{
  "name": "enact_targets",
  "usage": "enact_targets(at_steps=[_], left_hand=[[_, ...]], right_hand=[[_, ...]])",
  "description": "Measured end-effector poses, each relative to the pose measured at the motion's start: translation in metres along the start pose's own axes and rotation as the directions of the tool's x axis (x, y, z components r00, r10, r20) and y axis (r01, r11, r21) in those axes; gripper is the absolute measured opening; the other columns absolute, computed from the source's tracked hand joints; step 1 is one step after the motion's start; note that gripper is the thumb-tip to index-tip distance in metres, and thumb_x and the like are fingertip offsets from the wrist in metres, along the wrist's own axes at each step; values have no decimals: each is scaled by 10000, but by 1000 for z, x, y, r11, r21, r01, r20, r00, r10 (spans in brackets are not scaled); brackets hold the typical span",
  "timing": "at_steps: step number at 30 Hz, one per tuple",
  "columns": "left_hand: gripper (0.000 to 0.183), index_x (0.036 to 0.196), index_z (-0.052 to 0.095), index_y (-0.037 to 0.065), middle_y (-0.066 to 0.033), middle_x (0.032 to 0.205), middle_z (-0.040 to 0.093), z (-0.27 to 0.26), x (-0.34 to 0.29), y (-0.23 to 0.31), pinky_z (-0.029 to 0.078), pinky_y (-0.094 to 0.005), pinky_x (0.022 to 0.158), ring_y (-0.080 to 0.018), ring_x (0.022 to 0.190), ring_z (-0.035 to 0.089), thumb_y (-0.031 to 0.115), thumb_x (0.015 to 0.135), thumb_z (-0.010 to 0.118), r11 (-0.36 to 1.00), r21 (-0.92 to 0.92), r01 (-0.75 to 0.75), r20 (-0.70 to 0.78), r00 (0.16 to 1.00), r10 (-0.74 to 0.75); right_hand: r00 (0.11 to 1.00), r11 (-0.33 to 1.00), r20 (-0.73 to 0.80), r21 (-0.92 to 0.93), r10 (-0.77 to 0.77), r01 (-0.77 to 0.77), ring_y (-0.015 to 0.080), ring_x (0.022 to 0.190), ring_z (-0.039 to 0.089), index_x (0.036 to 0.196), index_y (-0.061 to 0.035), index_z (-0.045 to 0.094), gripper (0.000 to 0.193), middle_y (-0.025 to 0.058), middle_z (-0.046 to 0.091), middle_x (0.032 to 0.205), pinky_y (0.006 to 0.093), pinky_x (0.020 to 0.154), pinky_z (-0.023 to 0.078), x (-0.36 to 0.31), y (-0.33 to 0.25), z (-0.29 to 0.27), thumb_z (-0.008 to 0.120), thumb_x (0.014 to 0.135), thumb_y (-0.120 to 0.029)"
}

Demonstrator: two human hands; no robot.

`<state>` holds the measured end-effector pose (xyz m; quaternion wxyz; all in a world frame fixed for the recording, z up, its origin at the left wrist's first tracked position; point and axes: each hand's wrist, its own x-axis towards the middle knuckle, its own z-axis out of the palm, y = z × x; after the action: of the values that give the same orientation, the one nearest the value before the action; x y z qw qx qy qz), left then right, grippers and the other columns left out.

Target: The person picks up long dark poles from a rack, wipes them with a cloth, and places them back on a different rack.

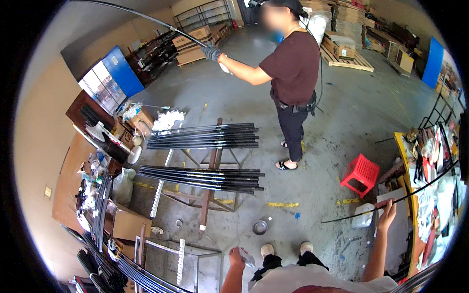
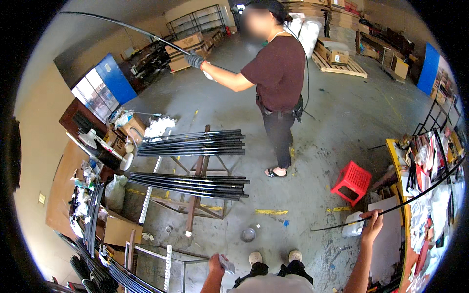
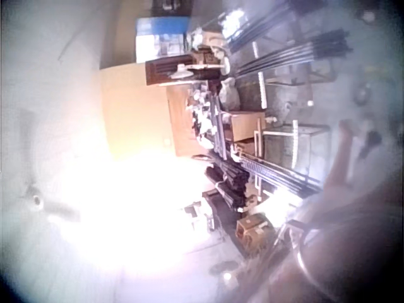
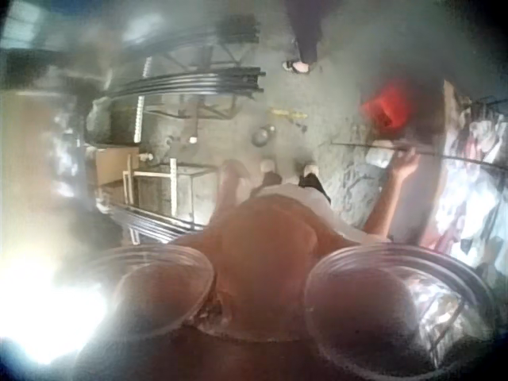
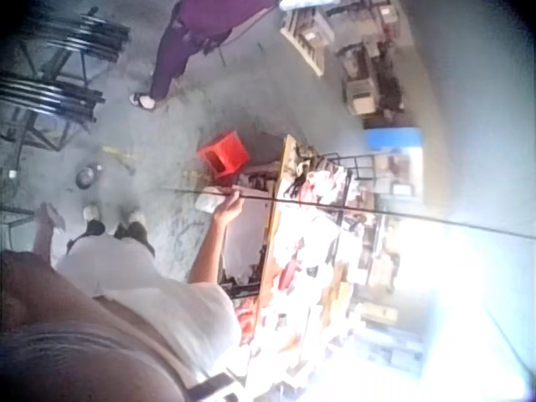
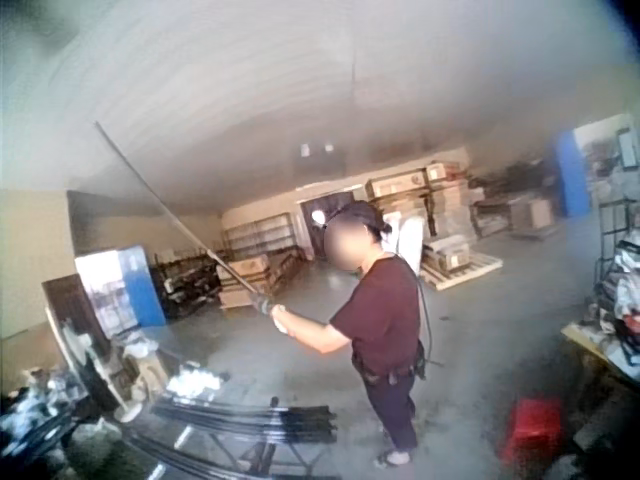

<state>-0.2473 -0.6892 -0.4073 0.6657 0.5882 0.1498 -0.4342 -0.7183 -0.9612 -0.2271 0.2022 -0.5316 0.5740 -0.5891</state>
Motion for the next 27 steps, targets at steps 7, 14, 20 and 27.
enact_targets(at_steps=[7, 14, 20, 27], left_hand=[[88, 913, 469, 43, -133, 754, 568, -26, 33, 33, 493, -416, 561, -263, 587, 557, 124, 880, 481, 999, -6, -36, 51, 998, 36], [151, 1000, 477, 35, -136, 800, 573, -16, 41, 41, 499, -402, 571, -265, 615, 568, 127, 881, 476, 998, 49, 40, 102, 994, -45], [154, 969, 484, 18, -136, 799, 574, -8, 32, 37, 495, -396, 576, -268, 629, 575, 142, 877, 476, 992, 102, 76, 157, 983, -91], [152, 941, 488, 8, -140, 798, 570, -4, 24, 46, 491, -394, 585, -256, 621, 560, 142, 871, 479, 986, 149, 71, 193, 976, -99]], right_hand=[[1000, 1000, -5, 5, 2, -2, 154, 621, 557, 816, -29, 457, 287, 84, 590, 658, 288, 640, 450, -39, -18, 13, 355, 997, -227], [999, 1000, -49, 15, -6, 7, 156, 632, 572, 817, -23, 466, 301, 92, 599, 665, 293, 651, 457, -59, -13, 5, 360, 998, -239], [996, 999, -91, -41, -27, 23, 163, 621, 576, 804, -16, 476, 323, 86, 602, 654, 297, 649, 461, -70, -10, 6, 365, 998, -249], [994, 989, -95, -142, -53, 39, 167, 612, 577, 809, -16, 487, 299, 92, 618, 648, 300, 642, 461, -77, -15, 19, 364, 993, -217]])
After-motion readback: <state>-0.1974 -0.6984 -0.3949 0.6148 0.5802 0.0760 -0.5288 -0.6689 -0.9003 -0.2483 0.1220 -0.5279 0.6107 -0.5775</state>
